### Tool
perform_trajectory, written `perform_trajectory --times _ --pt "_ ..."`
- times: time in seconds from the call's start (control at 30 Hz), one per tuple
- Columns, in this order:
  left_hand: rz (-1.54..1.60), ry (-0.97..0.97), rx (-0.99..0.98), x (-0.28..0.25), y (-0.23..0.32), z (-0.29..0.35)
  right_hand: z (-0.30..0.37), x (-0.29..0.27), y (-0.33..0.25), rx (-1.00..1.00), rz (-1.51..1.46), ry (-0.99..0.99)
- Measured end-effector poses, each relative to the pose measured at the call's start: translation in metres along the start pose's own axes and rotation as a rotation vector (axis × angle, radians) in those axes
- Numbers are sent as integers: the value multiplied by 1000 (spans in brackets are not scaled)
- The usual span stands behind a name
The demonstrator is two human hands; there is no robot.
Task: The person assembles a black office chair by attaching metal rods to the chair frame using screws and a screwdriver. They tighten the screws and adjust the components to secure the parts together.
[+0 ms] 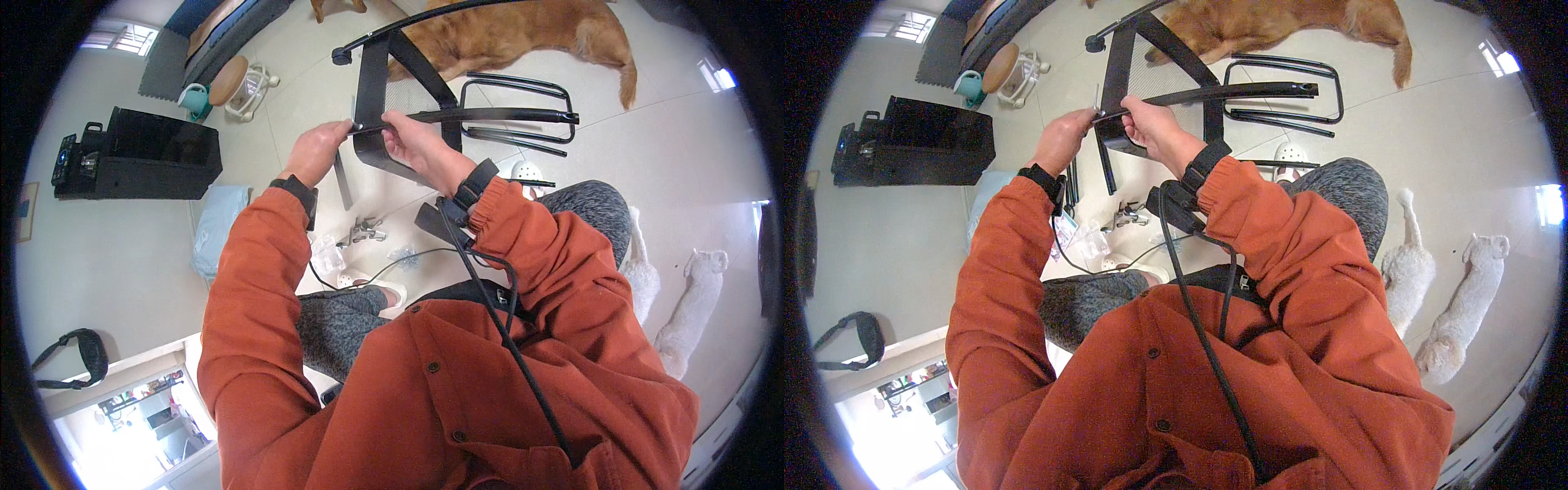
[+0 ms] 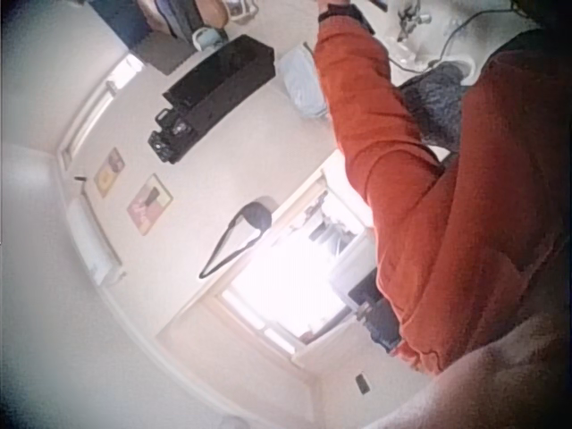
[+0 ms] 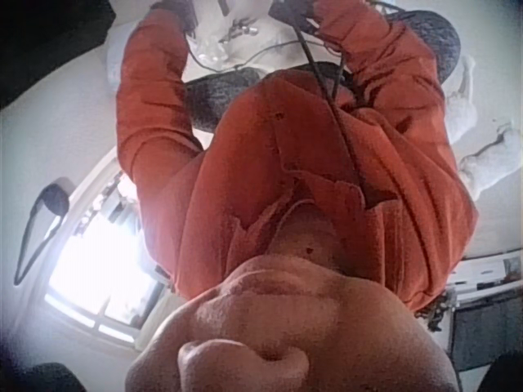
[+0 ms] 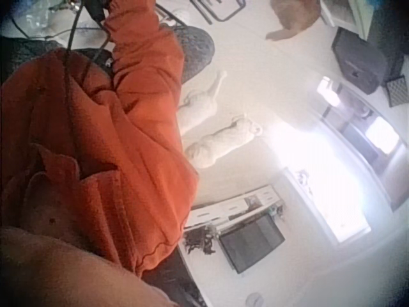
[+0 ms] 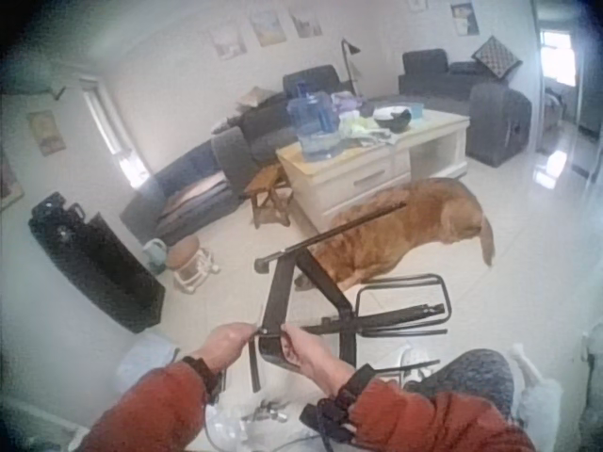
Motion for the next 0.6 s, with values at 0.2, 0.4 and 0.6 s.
perform_trajectory --times 0.2,0.4,0.6 --pt "-33 320 -14 -4 1 -9 3 2 2 -75 131 61" --pt "941 -266 -745 -10 1 -33 3 2 3 -96 109 74" --pt "787 -183 -591 0 -1 -50 -2 1 2 -129 95 68"
Point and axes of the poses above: each hand's wrist, its own z-axis away from the middle knuckle, its own x-axis out of the palm, y = z × x, the point moved 1 cm from there along -z, towards the middle knuckle, and after that the axes turned 11 degrees about -z, right-handed, at the moved point
